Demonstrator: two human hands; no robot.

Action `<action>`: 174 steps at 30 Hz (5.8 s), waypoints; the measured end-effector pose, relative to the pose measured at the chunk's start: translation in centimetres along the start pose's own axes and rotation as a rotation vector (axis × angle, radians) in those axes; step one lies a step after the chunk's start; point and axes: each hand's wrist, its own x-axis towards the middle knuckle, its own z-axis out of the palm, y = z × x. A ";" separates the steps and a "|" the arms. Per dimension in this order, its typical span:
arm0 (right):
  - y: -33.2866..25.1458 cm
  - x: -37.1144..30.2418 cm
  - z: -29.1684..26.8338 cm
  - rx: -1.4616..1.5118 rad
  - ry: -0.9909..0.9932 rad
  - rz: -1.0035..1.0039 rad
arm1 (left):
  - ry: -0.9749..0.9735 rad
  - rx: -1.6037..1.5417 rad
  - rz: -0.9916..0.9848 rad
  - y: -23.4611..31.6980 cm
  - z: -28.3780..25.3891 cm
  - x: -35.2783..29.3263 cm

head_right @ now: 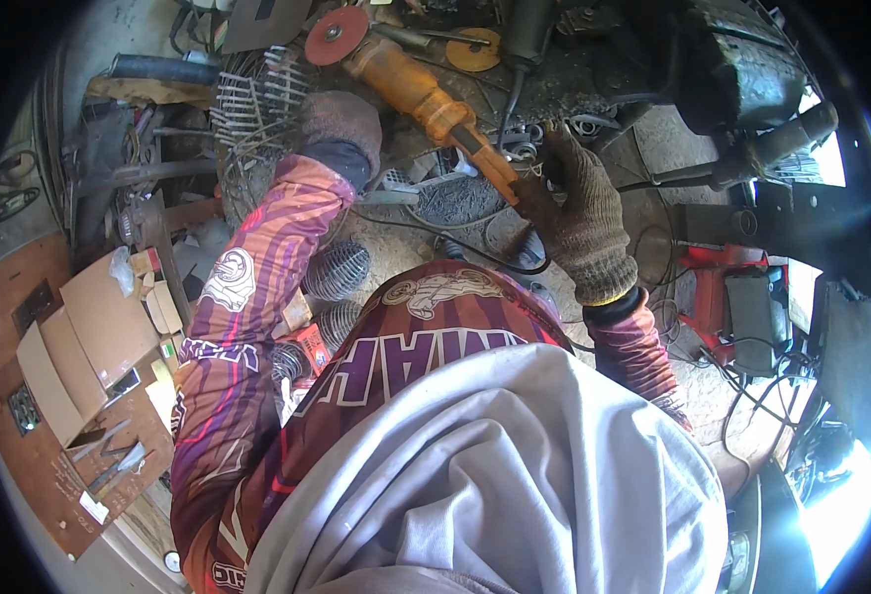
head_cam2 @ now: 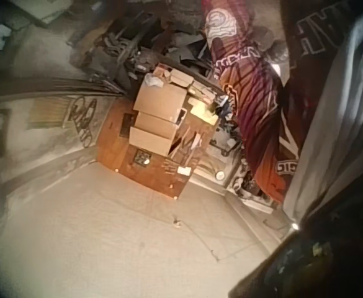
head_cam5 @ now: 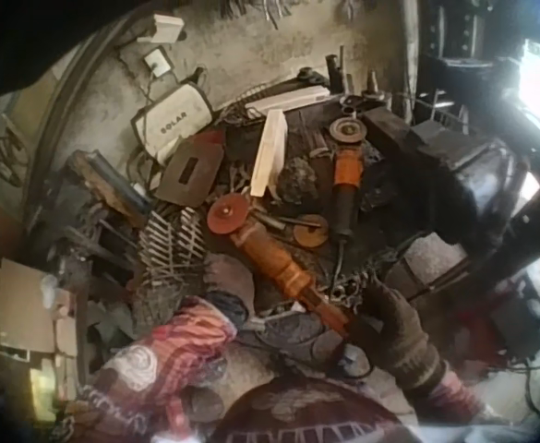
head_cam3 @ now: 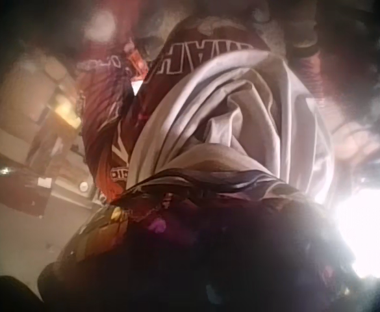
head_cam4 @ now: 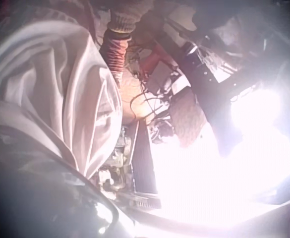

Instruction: The person uses a welding torch to join metal rods together, forming a curved cage-like structure on a workbench, after using an angle grinder to smooth a piece of metal.

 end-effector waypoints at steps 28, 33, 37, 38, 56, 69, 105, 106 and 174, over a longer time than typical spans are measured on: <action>-1.6 0.1 -0.3 0.139 0.224 -0.188 | 0.581 -1.111 0.479 -4.2 3.2 -16.6; -6.2 -0.8 3.2 -0.044 0.222 -0.186 | 0.712 -1.066 0.563 -9.2 6.7 -18.3; -10.0 -1.6 8.2 -0.172 0.187 -0.207 | 0.744 -1.193 0.557 -13.5 11.8 -18.7; -10.5 -2.1 10.4 -0.008 0.206 -0.176 | 0.779 -1.227 0.557 -14.8 13.3 -18.6; -14.0 -11.7 23.8 -0.423 -0.216 0.269 | 0.586 -1.525 0.594 -20.7 28.3 -17.4; -10.5 -12.3 24.7 -0.314 -0.281 0.100 | 0.607 -1.339 0.341 -20.9 25.8 -12.1; -14.6 -17.4 38.9 -0.184 0.055 0.922 | 0.431 -0.766 0.292 -31.1 18.5 19.3; -15.1 -16.8 38.8 -0.155 0.081 0.927 | 0.394 -0.772 0.287 -30.7 18.2 19.8; -12.8 -13.9 33.6 -0.033 0.366 0.696 | 0.074 -1.451 0.562 -33.3 26.4 13.4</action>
